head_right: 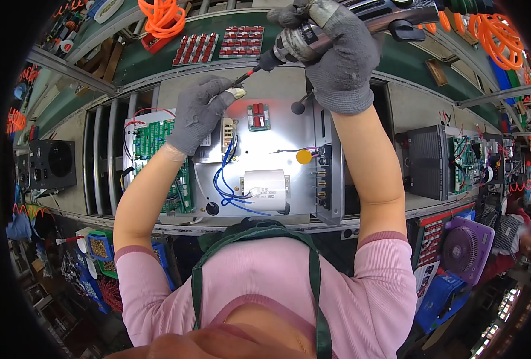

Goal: Assembling and wiring electronic components into a control box on a factory production line.

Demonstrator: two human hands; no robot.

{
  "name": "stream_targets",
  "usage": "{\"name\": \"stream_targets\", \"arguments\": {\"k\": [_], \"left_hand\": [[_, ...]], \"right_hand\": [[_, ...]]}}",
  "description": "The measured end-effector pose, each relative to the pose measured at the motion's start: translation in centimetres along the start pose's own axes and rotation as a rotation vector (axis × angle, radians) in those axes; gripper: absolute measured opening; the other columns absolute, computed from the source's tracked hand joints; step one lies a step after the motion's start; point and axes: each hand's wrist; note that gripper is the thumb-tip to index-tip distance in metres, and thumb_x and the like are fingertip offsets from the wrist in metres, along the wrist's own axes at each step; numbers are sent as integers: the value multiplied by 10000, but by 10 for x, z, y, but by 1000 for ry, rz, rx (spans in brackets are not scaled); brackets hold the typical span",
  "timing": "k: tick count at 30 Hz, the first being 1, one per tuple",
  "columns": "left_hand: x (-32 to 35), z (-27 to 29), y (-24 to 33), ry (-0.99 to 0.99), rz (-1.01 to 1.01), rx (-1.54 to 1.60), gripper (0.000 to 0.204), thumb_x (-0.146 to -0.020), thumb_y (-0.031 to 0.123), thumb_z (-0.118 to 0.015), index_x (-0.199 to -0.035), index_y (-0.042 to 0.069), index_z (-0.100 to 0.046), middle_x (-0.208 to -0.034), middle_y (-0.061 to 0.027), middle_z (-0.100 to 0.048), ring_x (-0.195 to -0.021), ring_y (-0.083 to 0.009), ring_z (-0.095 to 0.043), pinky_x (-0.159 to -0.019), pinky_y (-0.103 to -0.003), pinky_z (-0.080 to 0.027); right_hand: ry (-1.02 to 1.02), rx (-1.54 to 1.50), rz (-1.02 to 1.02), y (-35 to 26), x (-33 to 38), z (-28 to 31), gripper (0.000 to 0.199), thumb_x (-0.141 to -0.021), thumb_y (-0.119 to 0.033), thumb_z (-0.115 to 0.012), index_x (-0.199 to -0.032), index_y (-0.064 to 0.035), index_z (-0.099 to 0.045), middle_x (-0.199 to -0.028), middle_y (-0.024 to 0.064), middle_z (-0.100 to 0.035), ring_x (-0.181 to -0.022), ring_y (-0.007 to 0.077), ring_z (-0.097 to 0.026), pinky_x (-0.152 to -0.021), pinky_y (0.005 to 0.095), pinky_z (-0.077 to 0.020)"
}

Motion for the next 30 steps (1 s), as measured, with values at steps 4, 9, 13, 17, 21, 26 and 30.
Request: {"name": "stream_targets", "arguments": {"k": [4, 9, 13, 17, 21, 26, 30], "left_hand": [[2, 0, -2, 28, 15, 44, 261, -786, 235, -696, -980, 64, -725, -899, -120, -669, -782, -278, -643, -703, -365, -495], [0, -1, -1, 21, 74, 106, 255, -764, 226, -719, -949, 53, -730, -859, -115, -670, -783, -263, -643, -711, -358, -494], [-3, -1, -2, -29, 167, 110, 250, -747, 216, -737, -927, 42, -729, -852, -116, -670, -792, -259, -642, -718, -347, -493], [-9, 0, -3, -94, 173, 53, 310, -725, 293, -758, -890, 32, -726, -855, -120, -671, -804, -266, -647, -740, -350, -496], [-15, -4, -2, -313, 118, -390, 440, -665, 383, -759, -931, 35, -716, -926, -140, -675, -880, -289, -651, -798, -372, -493], [-38, -3, 4, -962, 420, -470, 589, -622, 446, -741, -1054, 48, -694, -1044, -164, -670, -962, -303, -645, -869, -363, -484], [-48, -7, -1, -1147, 317, -428, 527, -700, 401, -676, -1095, 52, -683, -1058, -171, -666, -953, -301, -645, -876, -361, -480]], "right_hand": [[15, 32, 9, -1, 2, -3, 225, -835, -230, -561, -896, -14, -567, -753, 134, -585, -795, 295, -630, -681, 381, -547], [-34, -61, -95, 1, 3, 1, 288, -835, -231, -559, -1000, 5, -555, -780, 132, -590, -799, 274, -621, -674, 380, -546], [-60, -208, 70, -2, 4, -21, 430, -825, -194, -570, -1191, 10, -476, -795, 135, -596, -761, 232, -598, -638, 387, -538], [-22, -66, -90, -4, 7, -26, 476, -819, -79, -560, -1273, -8, -436, -780, 154, -604, -601, 192, -562, -529, 330, -500], [53, 118, -278, 9, 6, -28, 476, -813, 11, -556, -1273, -11, -438, -776, 163, -616, -500, 157, -519, -463, 265, -443], [-85, 345, -439, 39, 12, -16, 200, -874, -150, -575, -957, 28, -612, -641, 13, -511, -479, 69, -402, -490, 233, -391], [-53, 292, -449, 39, 10, -29, 490, -790, -5, -659, -1244, -27, -474, -821, 63, -637, -619, 108, -586, -526, 239, -475]]}}
Point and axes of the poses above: each hand's wrist, its own x-axis away from the middle knuckle, its own z-axis out of the back of the hand, y = z × x
